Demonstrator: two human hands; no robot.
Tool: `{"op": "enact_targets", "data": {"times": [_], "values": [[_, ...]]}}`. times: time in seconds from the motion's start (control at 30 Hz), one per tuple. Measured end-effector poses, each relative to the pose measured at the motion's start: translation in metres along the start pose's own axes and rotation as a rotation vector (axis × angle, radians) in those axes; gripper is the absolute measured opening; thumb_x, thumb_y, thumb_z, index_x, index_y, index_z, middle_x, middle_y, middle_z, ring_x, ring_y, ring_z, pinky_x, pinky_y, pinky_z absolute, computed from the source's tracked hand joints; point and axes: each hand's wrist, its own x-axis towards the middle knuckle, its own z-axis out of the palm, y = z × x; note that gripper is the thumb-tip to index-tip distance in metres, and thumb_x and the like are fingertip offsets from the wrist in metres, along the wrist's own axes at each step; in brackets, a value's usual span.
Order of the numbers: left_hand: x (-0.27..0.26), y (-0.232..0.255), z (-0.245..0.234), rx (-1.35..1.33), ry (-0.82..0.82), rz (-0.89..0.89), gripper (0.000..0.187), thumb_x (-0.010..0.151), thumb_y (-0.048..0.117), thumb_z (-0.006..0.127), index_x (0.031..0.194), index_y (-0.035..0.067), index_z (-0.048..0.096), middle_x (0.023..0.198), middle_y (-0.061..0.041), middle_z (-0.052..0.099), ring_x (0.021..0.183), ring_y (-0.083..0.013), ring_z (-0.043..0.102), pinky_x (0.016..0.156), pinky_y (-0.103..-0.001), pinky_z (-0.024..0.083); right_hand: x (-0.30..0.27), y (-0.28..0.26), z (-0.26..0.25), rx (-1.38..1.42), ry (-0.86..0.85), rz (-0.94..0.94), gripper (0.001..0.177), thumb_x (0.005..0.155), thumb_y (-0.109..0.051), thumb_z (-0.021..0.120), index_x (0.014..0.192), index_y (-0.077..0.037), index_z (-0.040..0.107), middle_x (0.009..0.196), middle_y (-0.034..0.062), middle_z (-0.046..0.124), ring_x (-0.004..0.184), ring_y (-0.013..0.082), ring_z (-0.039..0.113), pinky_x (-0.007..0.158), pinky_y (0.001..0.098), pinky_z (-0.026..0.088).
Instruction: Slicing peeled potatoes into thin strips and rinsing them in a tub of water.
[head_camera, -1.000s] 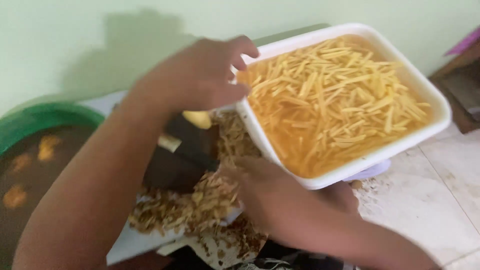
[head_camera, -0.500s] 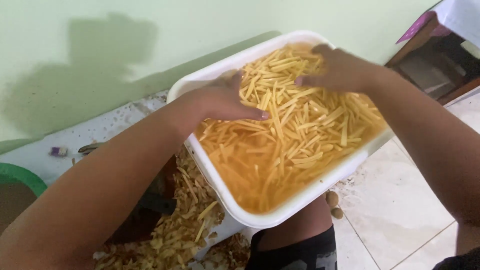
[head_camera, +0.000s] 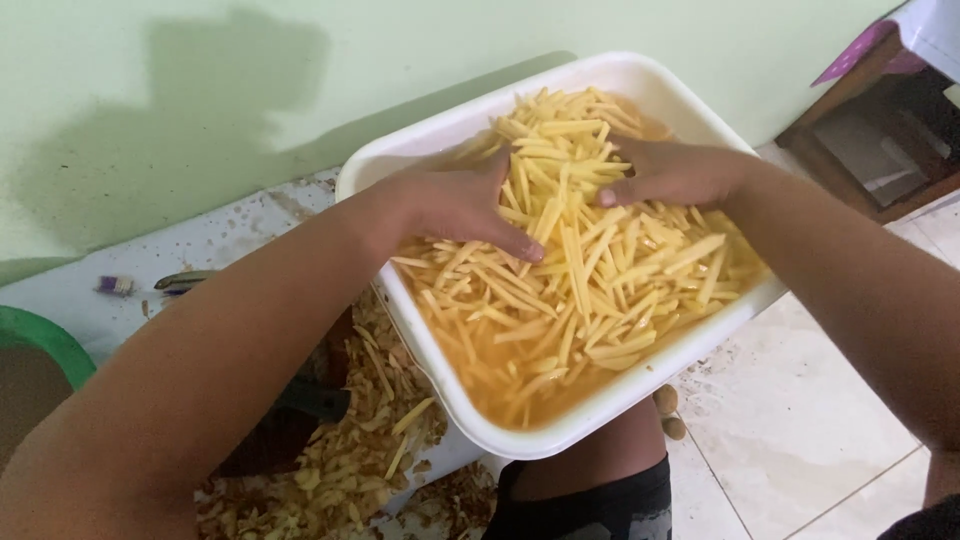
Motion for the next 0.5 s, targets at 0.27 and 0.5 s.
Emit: {"op": "enact_targets", "data": {"times": [0.27, 0.5], "values": [[-0.002, -0.011, 0.005, 0.003, 0.104, 0.265, 0.137, 0.072, 0.048, 0.092, 0.162, 0.004, -0.001, 0.161, -0.028, 0.037, 0.146, -0.0443, 0.042, 0.124, -0.054, 0.031, 0.005, 0.025, 0.006, 0.208, 0.038, -0.269, 0.085, 0.066, -0.034, 0.086, 0.142, -0.003, 0.061, 0.134, 0.0191, 0.066, 0.114, 0.0322, 0.066, 0.089, 0.0516, 0.058], [-0.004, 0.016, 0.003, 0.054, 0.303, 0.438, 0.128, 0.068, 0.016, 0.085, 0.159, -0.004, -0.003, 0.149, -0.020, 0.060, 0.128, -0.0263, 0.069, 0.103, -0.034, 0.059, -0.023, -0.012, -0.005, 0.129, 0.122, -0.299, 0.094, 0.057, -0.022, 0.086, 0.144, -0.003, 0.055, 0.128, 0.0168, 0.067, 0.110, 0.0335, 0.068, 0.088, 0.0498, 0.058]]}}
